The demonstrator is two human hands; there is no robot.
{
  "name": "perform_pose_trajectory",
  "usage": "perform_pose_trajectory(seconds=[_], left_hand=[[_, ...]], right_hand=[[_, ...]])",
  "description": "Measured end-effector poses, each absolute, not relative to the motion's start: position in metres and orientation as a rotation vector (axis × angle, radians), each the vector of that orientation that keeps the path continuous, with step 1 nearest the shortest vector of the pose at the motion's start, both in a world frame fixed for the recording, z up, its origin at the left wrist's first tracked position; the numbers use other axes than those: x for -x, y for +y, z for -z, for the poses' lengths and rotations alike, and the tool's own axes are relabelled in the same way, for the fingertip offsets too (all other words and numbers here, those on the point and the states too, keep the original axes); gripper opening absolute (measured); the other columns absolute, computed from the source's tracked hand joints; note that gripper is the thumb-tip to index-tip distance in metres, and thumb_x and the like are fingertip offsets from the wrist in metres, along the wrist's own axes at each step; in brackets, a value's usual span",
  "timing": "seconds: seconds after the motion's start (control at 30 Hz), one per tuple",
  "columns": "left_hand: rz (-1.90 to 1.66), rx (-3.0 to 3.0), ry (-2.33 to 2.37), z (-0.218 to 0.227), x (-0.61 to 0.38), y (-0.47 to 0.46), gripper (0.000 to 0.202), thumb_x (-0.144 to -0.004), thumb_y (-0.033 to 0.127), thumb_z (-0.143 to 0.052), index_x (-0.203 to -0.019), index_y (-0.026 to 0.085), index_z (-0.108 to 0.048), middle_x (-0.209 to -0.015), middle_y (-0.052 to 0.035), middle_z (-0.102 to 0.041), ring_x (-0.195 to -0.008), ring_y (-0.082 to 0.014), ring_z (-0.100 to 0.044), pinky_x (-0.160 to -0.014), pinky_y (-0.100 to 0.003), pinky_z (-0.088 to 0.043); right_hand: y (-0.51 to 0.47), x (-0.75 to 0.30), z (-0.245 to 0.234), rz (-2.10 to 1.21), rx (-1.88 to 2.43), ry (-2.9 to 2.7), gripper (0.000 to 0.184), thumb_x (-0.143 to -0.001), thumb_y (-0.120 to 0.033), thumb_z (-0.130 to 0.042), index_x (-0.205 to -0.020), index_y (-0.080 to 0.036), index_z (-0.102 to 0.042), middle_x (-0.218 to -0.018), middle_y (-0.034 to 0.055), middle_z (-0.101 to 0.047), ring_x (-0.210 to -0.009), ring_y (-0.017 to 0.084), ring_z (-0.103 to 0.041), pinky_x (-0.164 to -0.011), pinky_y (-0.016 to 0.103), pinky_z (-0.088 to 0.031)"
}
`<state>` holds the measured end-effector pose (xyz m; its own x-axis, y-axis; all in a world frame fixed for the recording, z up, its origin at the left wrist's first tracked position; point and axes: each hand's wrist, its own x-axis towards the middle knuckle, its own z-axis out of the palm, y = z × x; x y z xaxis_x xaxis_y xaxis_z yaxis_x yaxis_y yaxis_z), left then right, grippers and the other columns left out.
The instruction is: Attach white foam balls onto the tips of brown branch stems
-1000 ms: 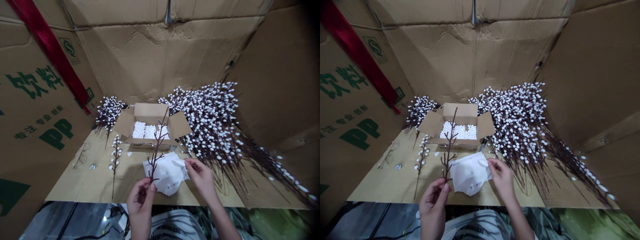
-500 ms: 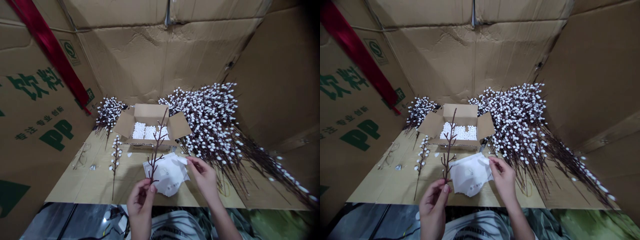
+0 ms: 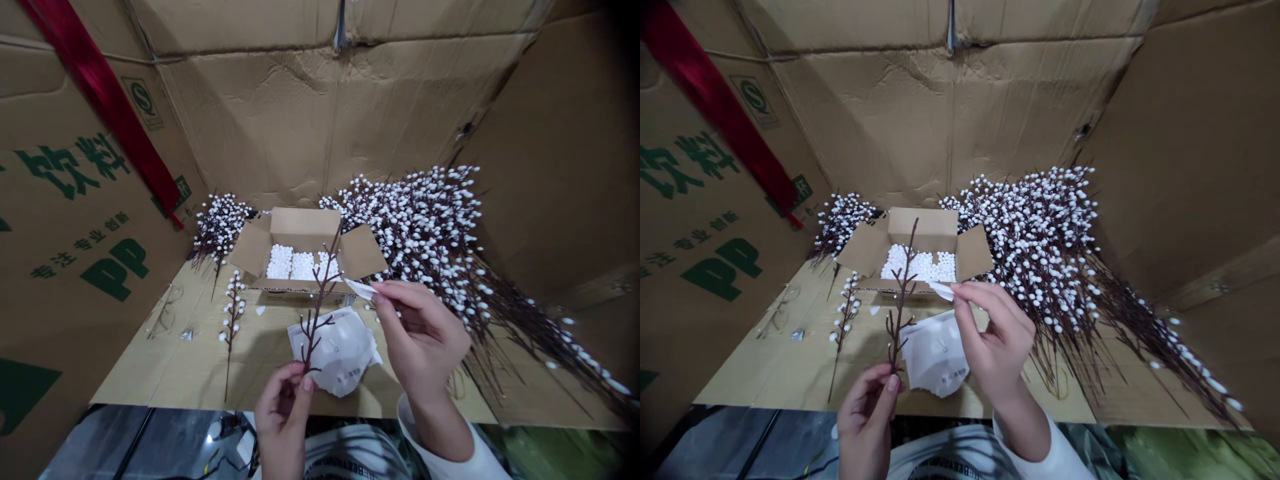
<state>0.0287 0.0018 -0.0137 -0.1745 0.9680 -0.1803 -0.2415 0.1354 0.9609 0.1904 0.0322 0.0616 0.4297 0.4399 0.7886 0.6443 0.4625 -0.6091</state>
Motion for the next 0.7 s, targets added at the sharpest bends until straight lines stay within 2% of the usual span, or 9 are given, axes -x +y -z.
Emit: perform_pose_trajectory(seconds=[0.17,0.43,0.7], left_hand=[[-1.311,-0.839,1.251,0.0121,-0.0294,0.0029,0.036,-0.057,0.048,-0.082,-0.073,0.017,-0.075,-0.064,-0.0055,-0.072,-0.060,-0.0180,-0.068,-0.059,-0.024,-0.057],[-1.309,-0.858,1.235,0.0136,-0.0289,0.0023,0.032,-0.060,0.046,-0.082,-0.074,0.018,-0.076,-0.065,-0.0049,-0.073,-0.061,-0.0162,-0.067,-0.059,-0.021,-0.056],[-1.309,-0.871,1.266,0.0103,-0.0301,0.0030,0.036,-0.058,0.049,-0.082,-0.074,0.017,-0.075,-0.065,-0.0057,-0.072,-0.061,-0.0180,-0.068,-0.059,-0.024,-0.057]], right_hand=[[0.0345,-0.1867,-0.0635,0.195,1.128,-1.209,0.019,-0.080,-0.008,-0.064,-0.087,-0.024,-0.070,-0.078,0.0023,-0.072,-0.073,0.017,-0.067,-0.063,0.030,-0.055],[0.0356,-0.1860,-0.0662,0.193,1.117,-1.245,0.021,-0.078,-0.006,-0.064,-0.087,-0.024,-0.069,-0.079,0.0008,-0.072,-0.074,0.016,-0.067,-0.065,0.028,-0.054],[0.0332,-0.1871,-0.0674,0.237,1.132,-1.275,0.017,-0.080,-0.009,-0.062,-0.086,-0.024,-0.069,-0.077,0.0025,-0.072,-0.071,0.018,-0.067,-0.064,0.031,-0.055]])
